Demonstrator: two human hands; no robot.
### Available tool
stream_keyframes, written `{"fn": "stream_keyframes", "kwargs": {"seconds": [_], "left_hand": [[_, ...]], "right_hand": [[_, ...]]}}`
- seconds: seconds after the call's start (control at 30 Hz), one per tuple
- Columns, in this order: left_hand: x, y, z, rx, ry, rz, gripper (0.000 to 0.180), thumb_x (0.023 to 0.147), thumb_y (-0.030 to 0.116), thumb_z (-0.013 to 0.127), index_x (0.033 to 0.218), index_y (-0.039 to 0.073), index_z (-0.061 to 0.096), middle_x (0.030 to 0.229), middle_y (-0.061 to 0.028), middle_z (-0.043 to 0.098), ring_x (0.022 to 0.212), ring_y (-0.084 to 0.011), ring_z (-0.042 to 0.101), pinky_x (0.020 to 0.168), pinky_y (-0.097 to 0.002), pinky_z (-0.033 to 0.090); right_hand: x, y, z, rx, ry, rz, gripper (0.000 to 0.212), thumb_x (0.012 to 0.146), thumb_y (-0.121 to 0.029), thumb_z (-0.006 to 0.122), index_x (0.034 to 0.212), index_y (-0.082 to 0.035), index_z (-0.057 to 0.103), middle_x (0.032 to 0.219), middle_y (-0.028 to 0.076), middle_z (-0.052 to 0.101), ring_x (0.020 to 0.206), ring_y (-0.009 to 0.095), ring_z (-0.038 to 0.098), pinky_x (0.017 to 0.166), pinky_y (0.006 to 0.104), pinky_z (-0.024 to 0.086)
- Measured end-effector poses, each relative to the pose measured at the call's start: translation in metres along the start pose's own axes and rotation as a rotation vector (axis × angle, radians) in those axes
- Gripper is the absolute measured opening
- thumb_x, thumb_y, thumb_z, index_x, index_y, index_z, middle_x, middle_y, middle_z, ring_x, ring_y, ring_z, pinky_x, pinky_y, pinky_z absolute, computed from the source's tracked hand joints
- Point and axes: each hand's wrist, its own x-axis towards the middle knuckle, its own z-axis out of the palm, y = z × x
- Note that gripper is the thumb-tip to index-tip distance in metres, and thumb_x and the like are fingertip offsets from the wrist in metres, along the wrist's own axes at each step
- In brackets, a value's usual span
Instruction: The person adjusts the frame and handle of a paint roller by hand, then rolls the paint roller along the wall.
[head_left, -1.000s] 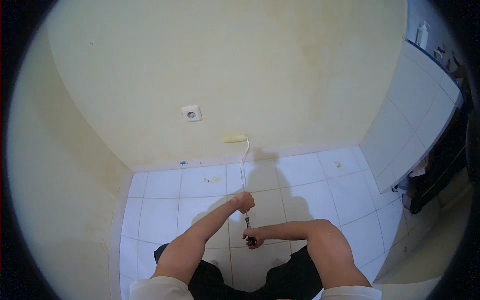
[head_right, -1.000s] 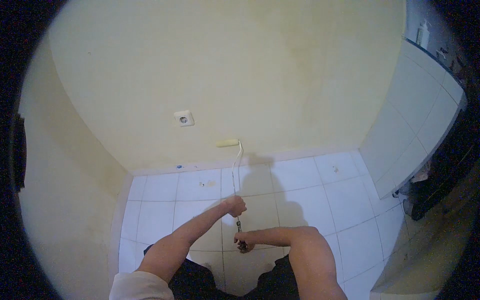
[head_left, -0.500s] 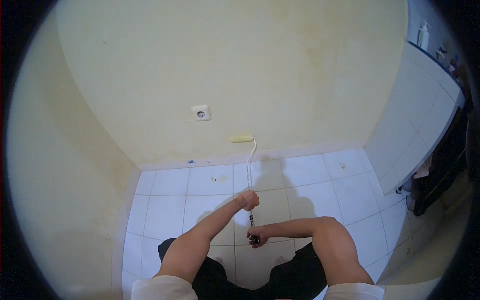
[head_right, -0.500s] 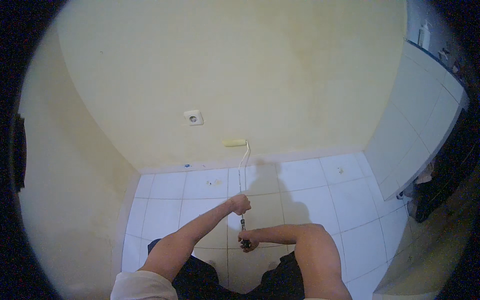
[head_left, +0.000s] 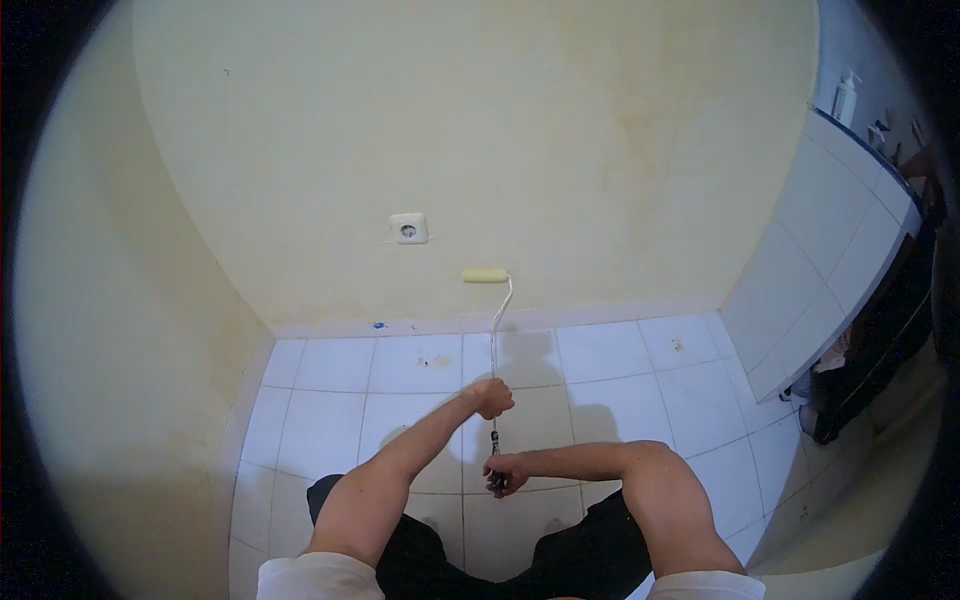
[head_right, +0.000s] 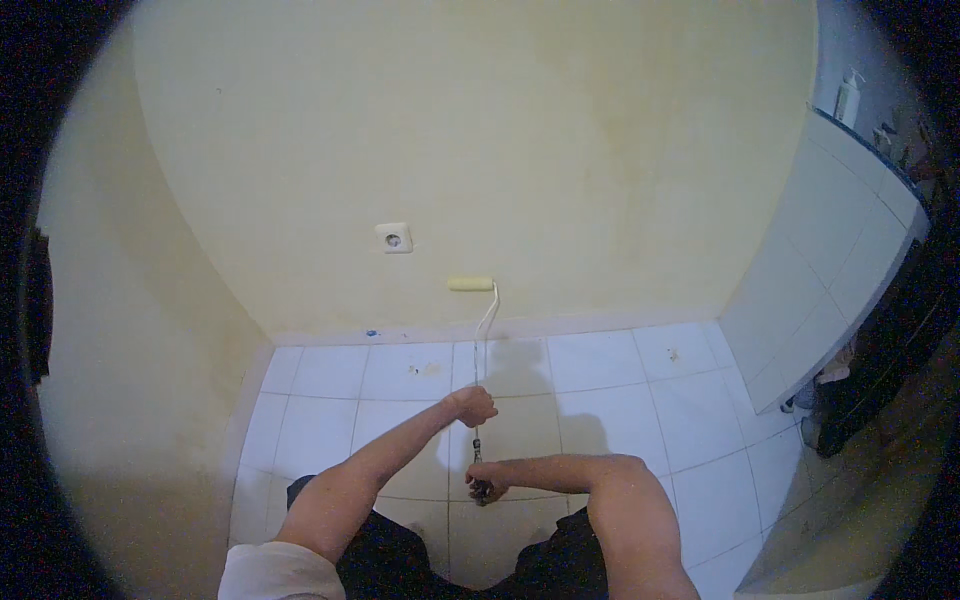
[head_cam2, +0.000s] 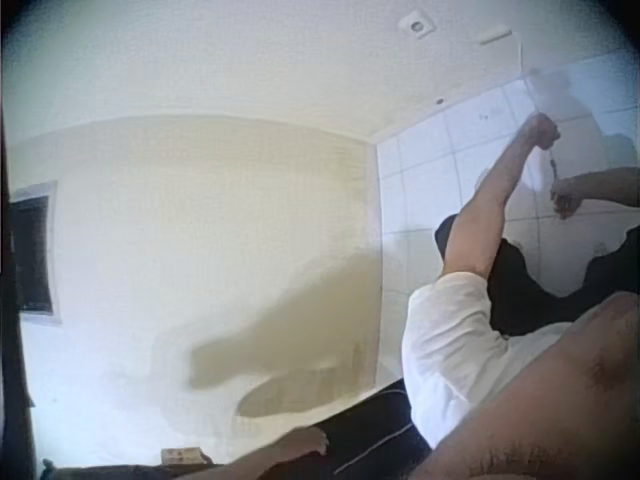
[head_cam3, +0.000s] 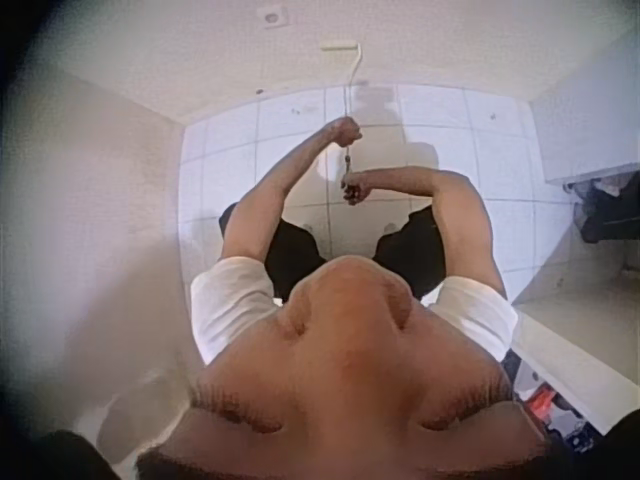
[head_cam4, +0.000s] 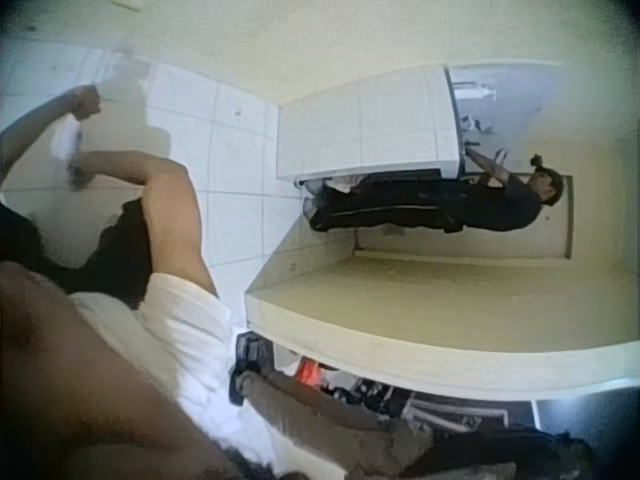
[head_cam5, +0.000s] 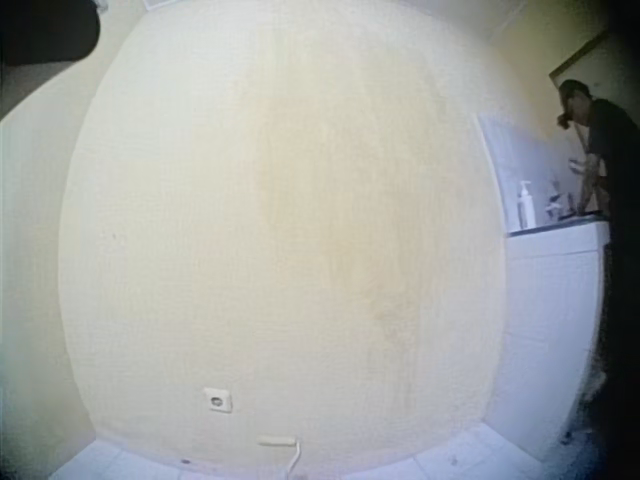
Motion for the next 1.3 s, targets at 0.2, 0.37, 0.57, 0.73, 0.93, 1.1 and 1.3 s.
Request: {"fn": "stream_keyframes", "kwargs": {"seconds": [0.2,0.37,0.57,0.73,0.93,1.1,1.3], "left_hand": [[-0.006,-0.044,-0.02,0.123,0.198,-0.071,0.011,0.08,0.02,0.06,0.074,0.011,0.064,0.085,-0.0061,0.066,0.093,-0.0213,0.063,0.077,-0.0382,0.051],[-0.043,-0.088,-0.078,0.322,0.782,-0.18,0.027,0.08,0.013,0.057,0.107,0.014,0.059,0.118,-0.008,0.055,0.114,-0.0222,0.052,0.11,-0.0425,0.031],[-0.079,-0.078,-0.128,0.271,1.047,-0.212,0.06,0.081,0.012,0.057,0.138,0.021,0.041,0.129,-0.0084,0.049,0.123,-0.0258,0.045,0.112,-0.0454,0.027],[-0.085,-0.112,-0.017,0.063,0.541,-0.109,0.061,0.077,0.014,0.062,0.135,0.021,0.047,0.126,-0.0097,0.053,0.122,-0.0247,0.048,0.105,-0.0425,0.036],[-0.106,-0.113,0.096,-0.463,-0.39,-0.723,0.047,0.074,0.03,0.076,0.116,0.011,0.066,0.112,-0.0109,0.067,0.103,-0.0277,0.064,0.084,-0.0438,0.053],[-0.119,-0.128,0.104,-0.466,-0.298,-0.751,0.046,0.075,0.032,0.072,0.115,0.01,0.065,0.119,-0.0094,0.064,0.11,-0.026,0.062,0.089,-0.0416,0.051],[-0.11,-0.135,0.112,-0.521,-0.211,-0.715,0.041,0.077,0.029,0.068,0.112,0.008,0.066,0.117,-0.0109,0.065,0.111,-0.0264,0.061,0.089,-0.0411,0.051]], "right_hand": [[-0.014,-0.038,-0.011,-0.133,0.125,-0.391,0.015,0.083,-0.022,0.057,0.076,-0.009,0.054,0.071,0.006,0.06,0.059,0.021,0.06,0.057,0.0401,0.052],[-0.057,-0.098,-0.02,-0.191,0.431,-0.937,0.023,0.08,-0.026,0.063,0.075,-0.004,0.058,0.068,0.008,0.061,0.05,0.018,0.058,0.041,0.0328,0.045],[-0.099,-0.16,-0.075,-0.16,0.885,-1.352,0.021,0.081,-0.022,0.064,0.086,-0.003,0.058,0.063,0.007,0.06,0.048,0.014,0.055,0.042,0.0295,0.045],[-0.12,-0.166,-0.091,-0.109,0.903,-1.434,0.025,0.077,-0.025,0.066,0.082,-0.002,0.057,0.062,0.006,0.06,0.055,0.018,0.058,0.055,0.0349,0.048],[-0.13,-0.148,-0.098,0.028,0.829,-1.223,0.025,0.077,-0.026,0.069,0.079,-0.003,0.058,0.064,0.006,0.059,0.048,0.015,0.054,0.042,0.0311,0.044],[-0.124,-0.139,-0.111,0.084,0.66,-0.989,0.026,0.081,-0.028,0.065,0.073,-0.003,0.059,0.068,0.005,0.058,0.047,0.013,0.051,0.042,0.0289,0.049],[-0.119,-0.149,-0.091,0.072,0.623,-1.043,0.021,0.08,-0.022,0.068,0.081,-0.003,0.058,0.07,0.004,0.057,0.05,0.013,0.054,0.043,0.0288,0.049]]}}
